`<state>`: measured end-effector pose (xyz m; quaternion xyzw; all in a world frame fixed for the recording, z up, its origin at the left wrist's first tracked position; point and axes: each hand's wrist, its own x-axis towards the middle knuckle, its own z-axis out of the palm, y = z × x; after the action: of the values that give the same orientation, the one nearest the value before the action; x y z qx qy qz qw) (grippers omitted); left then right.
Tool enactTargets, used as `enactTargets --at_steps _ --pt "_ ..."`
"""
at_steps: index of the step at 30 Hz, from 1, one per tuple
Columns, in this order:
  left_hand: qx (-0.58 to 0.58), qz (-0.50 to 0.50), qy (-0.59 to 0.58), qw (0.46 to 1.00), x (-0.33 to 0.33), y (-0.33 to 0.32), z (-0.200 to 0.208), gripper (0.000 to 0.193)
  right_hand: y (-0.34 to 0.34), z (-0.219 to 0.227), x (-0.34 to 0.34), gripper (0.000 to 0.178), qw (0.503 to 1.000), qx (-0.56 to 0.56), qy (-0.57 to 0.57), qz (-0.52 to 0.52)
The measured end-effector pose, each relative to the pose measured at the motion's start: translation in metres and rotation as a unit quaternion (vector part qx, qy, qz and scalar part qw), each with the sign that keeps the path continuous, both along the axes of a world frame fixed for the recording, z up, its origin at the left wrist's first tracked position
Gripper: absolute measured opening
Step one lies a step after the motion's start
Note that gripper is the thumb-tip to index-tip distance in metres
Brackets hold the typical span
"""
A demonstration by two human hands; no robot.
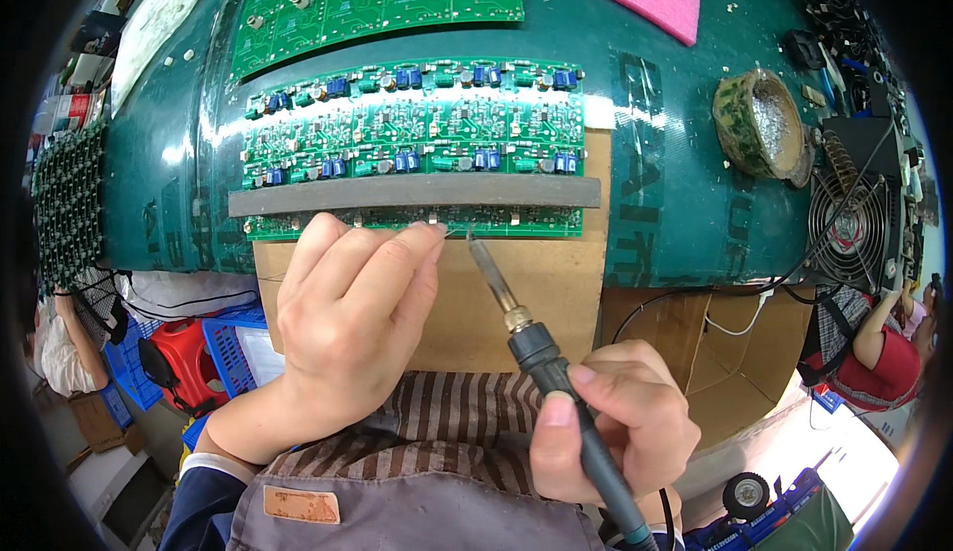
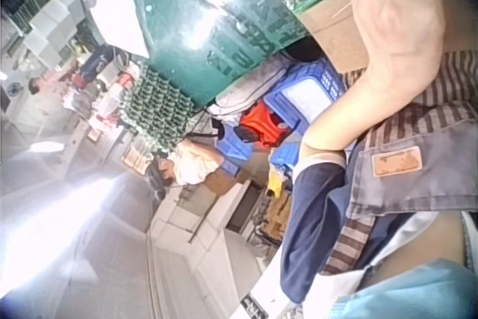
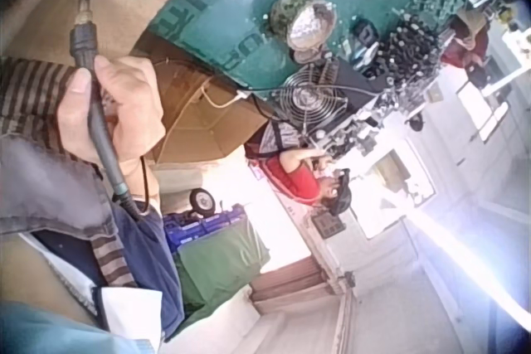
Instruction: Assembling electronic components onto printed circuit boards and performing soldering.
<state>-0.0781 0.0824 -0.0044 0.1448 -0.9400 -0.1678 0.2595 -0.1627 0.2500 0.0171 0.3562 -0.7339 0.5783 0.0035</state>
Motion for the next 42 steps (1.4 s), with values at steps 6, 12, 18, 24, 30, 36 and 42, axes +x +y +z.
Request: enactTargets --at_steps 6,12,18,24,30,36,42 --pt "-0.004 -0.003 0.016 1.0 0.0 0.001 -0.005 0.027 -0.003 0.003 0.005 0.022 0.989 0.083 0.106 0.06" --pt "-0.003 0.005 0.004 1.0 0.001 0.001 -0.001 0.026 -0.008 0.009 0.004 0.024 0.983 0.107 0.13 0.076" --pt "0.009 -0.005 -0.024 1.0 0.002 0.006 0.01 0.026 0.015 0.01 -0.008 0.021 0.998 0.051 0.045 0.015" --pt "0.071 -0.037 0.004 0.997 -0.012 0.026 0.005 0.024 0.039 0.007 -0.018 0.021 0.996 0.083 -0.001 -0.016" --pt "-0.035 -0.019 0.032 0.999 -0.026 0.026 -0.001 0.021 0.039 -0.003 -0.024 0.023 0.998 0.069 -0.01 0.003" --pt "-0.034 -0.02 0.024 0.999 -0.031 0.024 0.0 0.02 0.037 -0.005 -0.031 0.022 0.998 0.051 0.005 0.022" --pt "0.012 -0.018 0.007 1.0 -0.028 0.026 0.005 0.02 0.034 -0.004 -0.03 0.02 0.999 0.044 -0.001 0.018"
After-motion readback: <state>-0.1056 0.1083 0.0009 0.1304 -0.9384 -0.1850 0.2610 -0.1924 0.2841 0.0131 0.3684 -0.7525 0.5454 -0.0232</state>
